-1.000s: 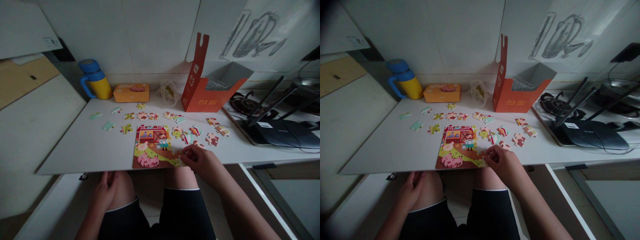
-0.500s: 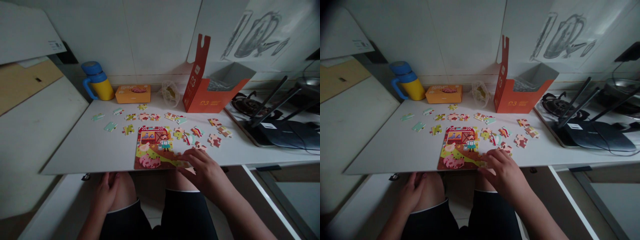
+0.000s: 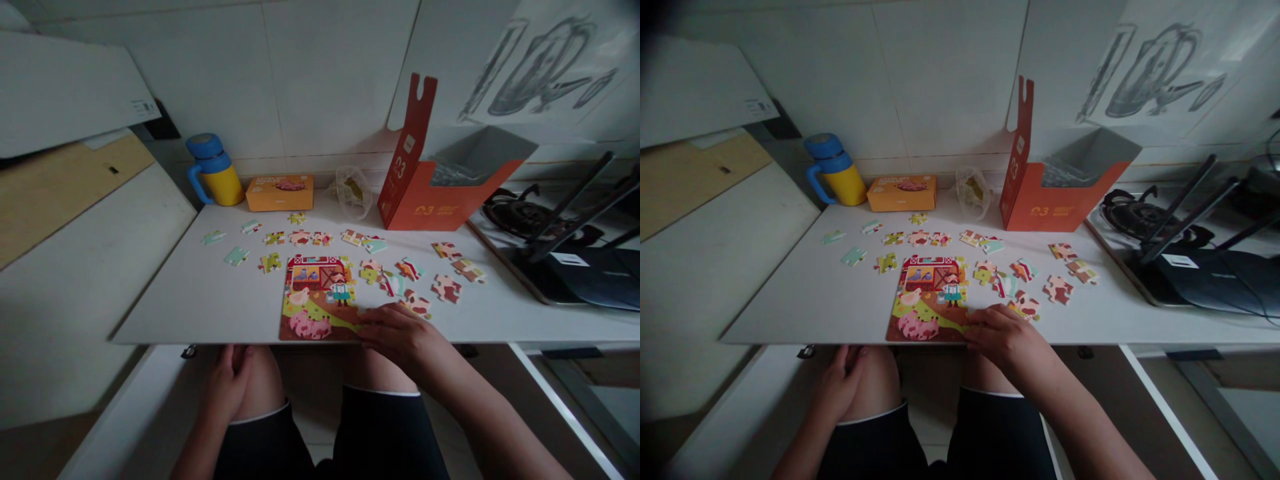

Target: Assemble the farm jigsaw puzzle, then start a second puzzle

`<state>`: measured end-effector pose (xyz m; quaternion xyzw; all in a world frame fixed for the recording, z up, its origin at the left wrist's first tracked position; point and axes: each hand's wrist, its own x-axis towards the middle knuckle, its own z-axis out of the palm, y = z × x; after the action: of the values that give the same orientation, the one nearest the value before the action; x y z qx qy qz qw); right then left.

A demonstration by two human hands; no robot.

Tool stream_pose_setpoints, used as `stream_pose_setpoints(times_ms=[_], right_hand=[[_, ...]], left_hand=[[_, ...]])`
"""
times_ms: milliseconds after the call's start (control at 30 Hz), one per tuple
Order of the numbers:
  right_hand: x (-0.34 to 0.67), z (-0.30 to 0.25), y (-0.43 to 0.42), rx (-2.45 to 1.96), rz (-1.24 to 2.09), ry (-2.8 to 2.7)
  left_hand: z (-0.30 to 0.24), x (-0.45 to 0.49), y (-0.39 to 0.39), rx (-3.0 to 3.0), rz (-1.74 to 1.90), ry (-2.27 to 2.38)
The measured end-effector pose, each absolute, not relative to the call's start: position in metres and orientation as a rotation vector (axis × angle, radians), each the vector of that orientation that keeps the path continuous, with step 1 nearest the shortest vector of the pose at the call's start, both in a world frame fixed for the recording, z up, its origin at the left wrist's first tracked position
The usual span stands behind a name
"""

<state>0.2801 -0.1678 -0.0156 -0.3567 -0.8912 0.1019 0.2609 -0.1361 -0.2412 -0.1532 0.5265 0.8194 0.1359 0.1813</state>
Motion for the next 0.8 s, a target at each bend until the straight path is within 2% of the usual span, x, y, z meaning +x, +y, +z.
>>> stream_pose_setpoints(times_ms=[433,700,800], right_hand=[[0.256,-0.009,-0.163,-0.965,0.298,-2.374],[0.286,-0.008,-0.159,-0.942,0.051,-2.245],[0.323,-0.003,-0.155,-1.058,-0.162,-2.113]], left_hand=[[-0.149,-0.135,-0.241,1.471,0.350,2.297],[-0.152,-0.140,-0.240,1.450,0.336,2.297],[-0.152,-0.143,-0.237,1.391,0.276,2.293]])
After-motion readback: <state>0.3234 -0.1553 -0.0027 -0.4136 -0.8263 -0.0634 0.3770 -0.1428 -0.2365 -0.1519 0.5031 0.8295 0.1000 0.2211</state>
